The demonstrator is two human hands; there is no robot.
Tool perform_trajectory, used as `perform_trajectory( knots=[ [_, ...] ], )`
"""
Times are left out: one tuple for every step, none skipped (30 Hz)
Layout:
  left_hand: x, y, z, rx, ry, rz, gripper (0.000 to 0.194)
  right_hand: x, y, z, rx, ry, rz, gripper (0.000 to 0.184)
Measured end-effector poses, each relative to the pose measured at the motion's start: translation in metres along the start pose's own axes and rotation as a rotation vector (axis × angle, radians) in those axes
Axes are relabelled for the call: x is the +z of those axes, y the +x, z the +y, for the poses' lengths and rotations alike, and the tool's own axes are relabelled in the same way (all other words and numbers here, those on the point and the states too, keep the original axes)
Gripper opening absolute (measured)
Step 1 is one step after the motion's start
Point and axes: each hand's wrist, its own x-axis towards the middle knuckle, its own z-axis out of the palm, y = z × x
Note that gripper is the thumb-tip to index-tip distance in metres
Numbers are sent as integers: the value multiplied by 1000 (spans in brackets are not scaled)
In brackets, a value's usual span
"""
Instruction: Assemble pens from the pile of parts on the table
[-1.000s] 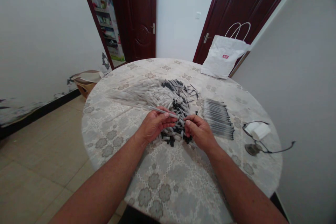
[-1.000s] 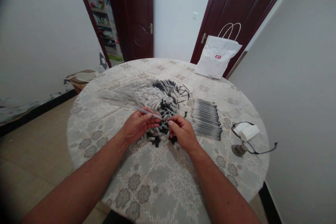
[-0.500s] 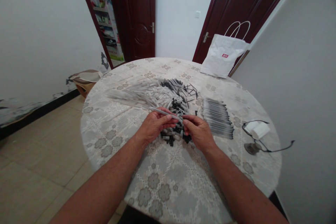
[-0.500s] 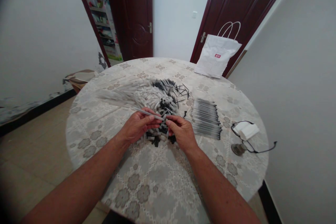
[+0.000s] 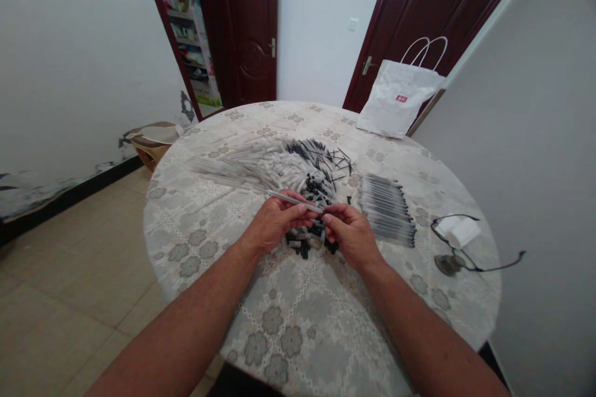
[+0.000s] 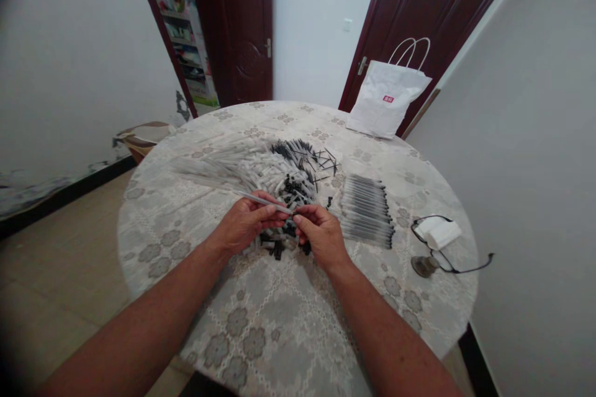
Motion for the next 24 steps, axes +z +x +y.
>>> perform_trajectory(
  knots=[
    [0, 0, 0, 2, 1, 1, 29, 0, 0, 0, -3, -14, 0, 33],
    [0, 0, 0, 2, 5, 2, 29, 1, -1, 0, -4, -25, 0, 33],
    [0, 0, 0, 2, 10, 4, 29, 1, -1, 0, -7, -35, 1, 33],
    [0, 0, 0, 1, 16, 5, 29, 0, -1, 0, -9, -46, 0, 33],
    [0, 0, 0, -1, 23, 6, 29, 0, -1, 0, -13, -55, -3, 33],
    [0, 0, -1, -2, 29, 8, 29, 0, -1, 1, -17, -64, -8, 33],
    [1, 0, -1, -2, 35, 8, 29, -1, 0, 2, -21, -71, -13, 33],
    [1, 0, 0, 0, 42, 7, 29, -2, 0, 2, -26, -78, -15, 33],
    [1, 0, 0, 3, 50, 6, 30, -2, 0, 3, -31, -85, -16, 32],
    [2, 0, 0, 5, 59, 8, 31, -3, 0, 4, -37, -94, -14, 32],
    [2, 0, 0, 7, 68, 13, 31, -3, 0, 4, -47, -104, -8, 31],
    [2, 0, 0, 6, 77, 22, 32, -4, 0, 4, -58, -119, -4, 31],
    [2, 0, 0, 3, 85, 32, 32, -4, 0, 3, -72, -140, 1, 31],
    [2, 0, 0, 0, 91, 43, 32, -3, -1, 2, -86, -162, 6, 31],
    [2, 0, 0, -3, 99, 52, 33, -3, -2, 0, -101, -183, 12, 31],
    [2, 0, 0, -7, 108, 60, 33, -2, -3, -1, -116, -202, 18, 30],
    [1, 0, 0, -13, 120, 67, 33, -1, -4, -3, -132, -220, 26, 29],
    [1, 0, 0, -18, 133, 73, 34, 0, -5, -5, -151, -237, 35, 29],
    [1, 0, 0, -23, 147, 79, 34, 1, -6, -6, -174, -254, 44, 28],
    [1, 0, 0, -28, 158, 84, 35, 1, -7, -7, -198, -271, 53, 27],
    [2, 0, 0, -33, 165, 88, 35, 2, -8, -7, -220, -288, 60, 26],
    [2, 0, 0, -38, 165, 90, 36, 2, -8, -8, -236, -302, 62, 25],
    [2, 0, 1, -41, 162, 91, 36, 3, -9, -7, -244, -313, 61, 25],
    [2, 0, 1, -43, 157, 91, 37, 2, -9, -7, -244, -321, 59, 25]
  ],
)
